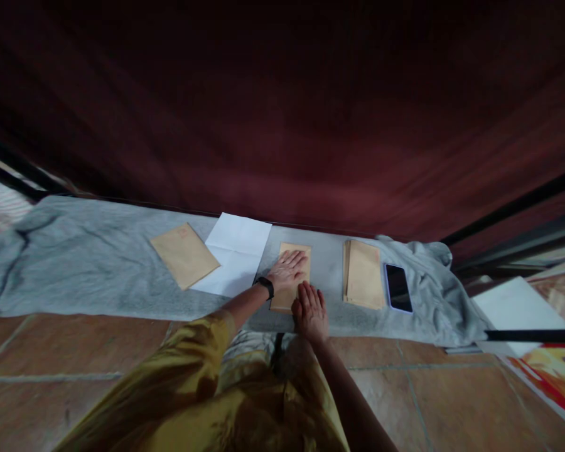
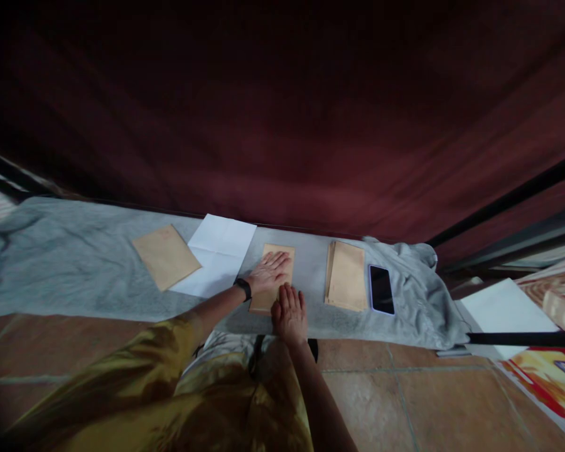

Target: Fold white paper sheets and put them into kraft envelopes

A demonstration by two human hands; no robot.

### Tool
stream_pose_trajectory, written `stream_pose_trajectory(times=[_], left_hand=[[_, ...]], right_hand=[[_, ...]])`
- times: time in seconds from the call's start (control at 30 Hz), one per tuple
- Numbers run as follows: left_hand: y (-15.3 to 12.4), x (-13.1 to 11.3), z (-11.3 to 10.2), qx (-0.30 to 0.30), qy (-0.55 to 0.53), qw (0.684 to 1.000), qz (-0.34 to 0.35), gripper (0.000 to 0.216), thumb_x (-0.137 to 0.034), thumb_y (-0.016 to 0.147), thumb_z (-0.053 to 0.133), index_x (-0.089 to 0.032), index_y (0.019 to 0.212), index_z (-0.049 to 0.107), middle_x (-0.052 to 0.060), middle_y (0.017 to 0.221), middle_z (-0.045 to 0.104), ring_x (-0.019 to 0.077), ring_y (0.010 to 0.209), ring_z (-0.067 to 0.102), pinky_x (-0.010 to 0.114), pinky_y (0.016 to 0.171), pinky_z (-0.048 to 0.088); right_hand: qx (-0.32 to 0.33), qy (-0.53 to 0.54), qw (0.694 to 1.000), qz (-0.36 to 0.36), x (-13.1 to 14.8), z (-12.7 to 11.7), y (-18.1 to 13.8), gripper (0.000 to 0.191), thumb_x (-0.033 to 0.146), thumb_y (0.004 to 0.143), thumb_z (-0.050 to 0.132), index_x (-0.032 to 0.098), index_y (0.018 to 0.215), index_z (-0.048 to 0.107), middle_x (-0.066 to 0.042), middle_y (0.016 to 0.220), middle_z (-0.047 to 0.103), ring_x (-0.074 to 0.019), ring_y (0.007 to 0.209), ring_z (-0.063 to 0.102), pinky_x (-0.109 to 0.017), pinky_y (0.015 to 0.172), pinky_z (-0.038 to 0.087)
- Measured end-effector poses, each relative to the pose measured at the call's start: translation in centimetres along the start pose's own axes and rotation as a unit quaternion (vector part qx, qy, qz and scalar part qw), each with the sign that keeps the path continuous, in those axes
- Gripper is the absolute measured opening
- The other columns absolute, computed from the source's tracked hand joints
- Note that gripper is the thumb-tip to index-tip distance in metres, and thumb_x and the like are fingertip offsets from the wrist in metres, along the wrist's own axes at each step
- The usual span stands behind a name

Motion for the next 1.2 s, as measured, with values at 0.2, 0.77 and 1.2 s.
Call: stream_pose_trajectory(times=[0.2, 0.77, 1.2], left_hand=[[-2.3, -1.5, -0.1, 0.035, 0.013, 0.999, 0.033, 0.056, -0.036, 0.1, 0.04, -0.014, 0.151, 0.036, 0.013, 0.161, 0.033, 0.0205, 0.151, 0.023, 0.041, 0.124, 0.007], [-9.2, -6.5, -0.3, 0.052, 0.012, 0.992, 0.112, 0.065, -0.042, 0.099, 0.047, -0.011, 0.154, 0.031, 0.015, 0.16, 0.034, 0.0243, 0.151, 0.022, 0.043, 0.125, 0.01], [-11.0, -5.3, -1.1, 0.022, -0.112, 0.992, 0.053, 0.039, -0.021, 0.096, 0.053, -0.025, 0.135, 0.059, 0.006, 0.148, 0.054, 0.0186, 0.139, 0.046, 0.04, 0.121, 0.032]], right_hand=[[-0.013, 0.05, 0.999, 0.0, -0.6, 0.1, -0.3, 0.047, 0.023, 0.1, 0.032, 0.019, 0.145, 0.045, -0.01, 0.146, 0.053, -0.0213, 0.138, 0.044, -0.048, 0.12, 0.024], [-0.053, 0.102, 0.992, 0.047, -1.9, 0.3, -0.7, 0.046, 0.029, 0.102, 0.026, 0.019, 0.141, 0.048, -0.012, 0.135, 0.058, -0.024, 0.13, 0.048, -0.048, 0.111, 0.038], [-0.048, 0.071, 0.996, 0.029, -0.6, -0.5, -0.6, 0.046, 0.028, 0.103, 0.028, 0.018, 0.14, 0.052, -0.011, 0.14, 0.058, -0.021, 0.132, 0.049, -0.045, 0.114, 0.033]])
Point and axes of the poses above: each hand's wrist, its own y-axis towards the middle knuckle, its own z-axis out of the palm, x = y × z, the point moved 5 cm from there along y, towards the middle knuckle
